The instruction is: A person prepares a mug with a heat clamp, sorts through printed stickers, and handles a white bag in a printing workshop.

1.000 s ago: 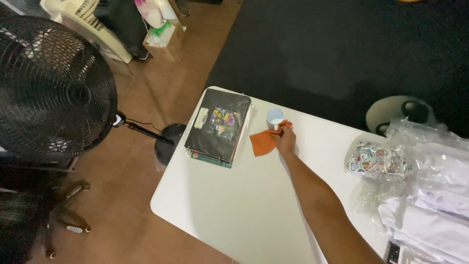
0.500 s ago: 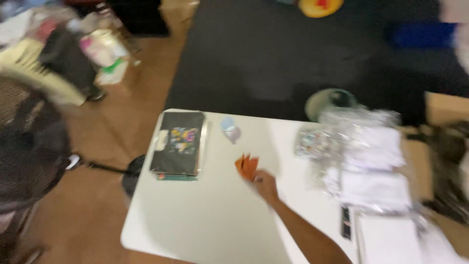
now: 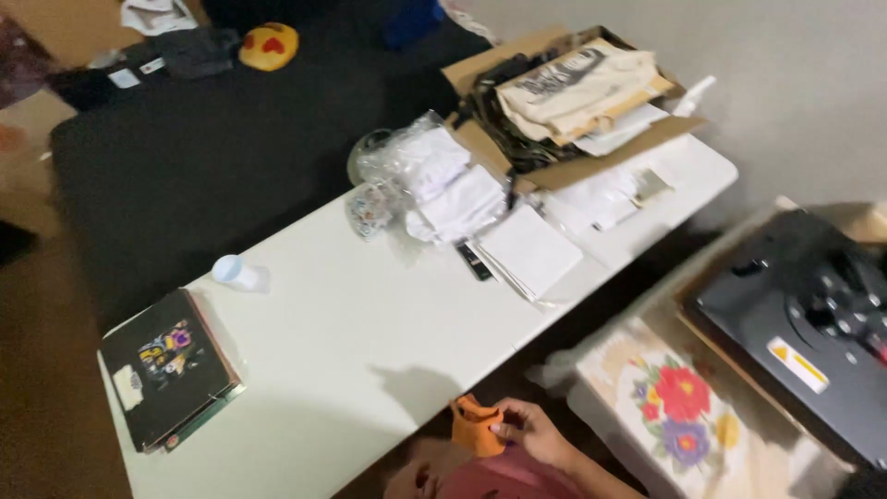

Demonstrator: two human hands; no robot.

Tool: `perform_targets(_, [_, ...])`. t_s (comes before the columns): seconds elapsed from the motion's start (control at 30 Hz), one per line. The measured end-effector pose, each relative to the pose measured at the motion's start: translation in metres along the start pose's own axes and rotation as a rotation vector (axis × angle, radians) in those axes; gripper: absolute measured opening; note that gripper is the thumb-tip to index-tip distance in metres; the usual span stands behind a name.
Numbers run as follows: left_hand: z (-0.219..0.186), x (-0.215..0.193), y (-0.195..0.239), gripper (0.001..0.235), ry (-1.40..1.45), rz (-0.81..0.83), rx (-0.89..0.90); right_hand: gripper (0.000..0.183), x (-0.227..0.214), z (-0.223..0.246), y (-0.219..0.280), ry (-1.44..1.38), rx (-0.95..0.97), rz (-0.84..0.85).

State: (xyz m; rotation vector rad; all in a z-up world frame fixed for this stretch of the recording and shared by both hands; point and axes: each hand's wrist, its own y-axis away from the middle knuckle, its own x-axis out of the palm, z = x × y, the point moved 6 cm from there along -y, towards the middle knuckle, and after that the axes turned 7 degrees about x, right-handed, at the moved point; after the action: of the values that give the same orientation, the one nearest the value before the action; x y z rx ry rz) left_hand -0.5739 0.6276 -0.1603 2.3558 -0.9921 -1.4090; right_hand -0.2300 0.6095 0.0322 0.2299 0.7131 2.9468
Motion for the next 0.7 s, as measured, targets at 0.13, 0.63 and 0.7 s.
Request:
perform_targets(0.13, [-0.072, 0.028, 0.023, 0.035, -0.010, 0.196, 0.094, 0.002, -0.022, -0.069, 0.079, -0.334, -0.145, -0.247])
perform_targets(0.63, [-0.150, 0.147, 0.115, 0.062, -0.137, 0.562, 0.439, 0.021, -0.090, -0.117, 0.333, -0.948, -0.029, -0.791])
perform_targets(0.7, [-0.162, 0.168, 0.117, 0.064, -0.155, 0.626, 0.196, 0.020, -0.104, -0.135, 0.367, -0.960, -0.057, -0.855])
